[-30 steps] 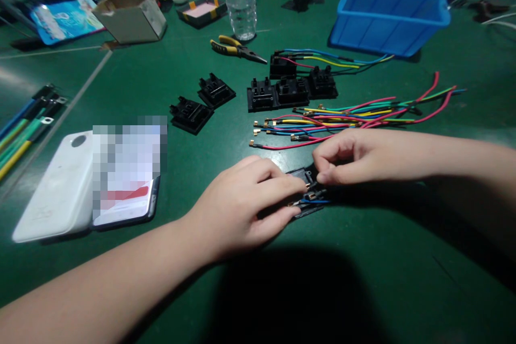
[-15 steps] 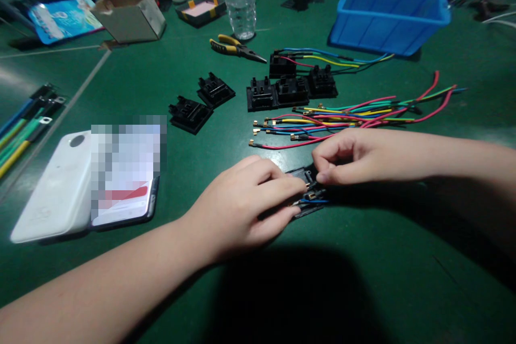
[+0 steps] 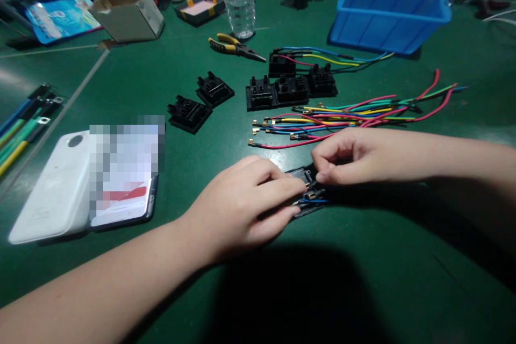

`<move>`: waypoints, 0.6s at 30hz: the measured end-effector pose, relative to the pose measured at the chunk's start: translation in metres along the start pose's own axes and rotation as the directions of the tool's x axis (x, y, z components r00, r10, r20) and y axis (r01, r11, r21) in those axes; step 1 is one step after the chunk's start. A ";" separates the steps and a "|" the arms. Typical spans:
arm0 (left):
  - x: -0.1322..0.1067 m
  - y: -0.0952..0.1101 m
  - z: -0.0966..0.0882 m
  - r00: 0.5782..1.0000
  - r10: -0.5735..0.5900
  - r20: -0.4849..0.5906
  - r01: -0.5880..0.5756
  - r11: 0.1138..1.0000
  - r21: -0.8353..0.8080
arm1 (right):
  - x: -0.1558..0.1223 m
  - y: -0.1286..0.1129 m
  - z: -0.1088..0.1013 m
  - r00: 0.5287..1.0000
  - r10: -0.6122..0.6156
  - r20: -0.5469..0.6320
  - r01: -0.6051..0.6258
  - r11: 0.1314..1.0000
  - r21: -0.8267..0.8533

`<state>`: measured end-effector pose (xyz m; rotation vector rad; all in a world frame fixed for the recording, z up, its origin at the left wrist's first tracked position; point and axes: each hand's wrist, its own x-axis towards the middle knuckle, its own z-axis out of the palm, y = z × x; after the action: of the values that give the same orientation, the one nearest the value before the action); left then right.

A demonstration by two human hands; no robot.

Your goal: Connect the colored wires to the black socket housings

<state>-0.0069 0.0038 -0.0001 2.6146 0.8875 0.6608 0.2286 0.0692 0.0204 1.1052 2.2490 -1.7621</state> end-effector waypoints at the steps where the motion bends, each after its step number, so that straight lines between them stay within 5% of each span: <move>1: 0.000 0.000 0.000 1.000 -0.003 0.003 0.003 1.000 0.001 | 0.000 0.000 0.000 1.000 0.000 0.001 0.000 1.000 0.002; 18: 0.002 0.001 0.000 1.000 -0.007 0.004 0.007 0.999 -0.031 | -0.001 0.000 0.001 1.000 -0.002 0.003 0.002 1.000 -0.021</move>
<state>-0.0056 0.0043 0.0011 2.5834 0.8772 0.6621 0.2288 0.0673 0.0209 1.0969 2.2626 -1.7347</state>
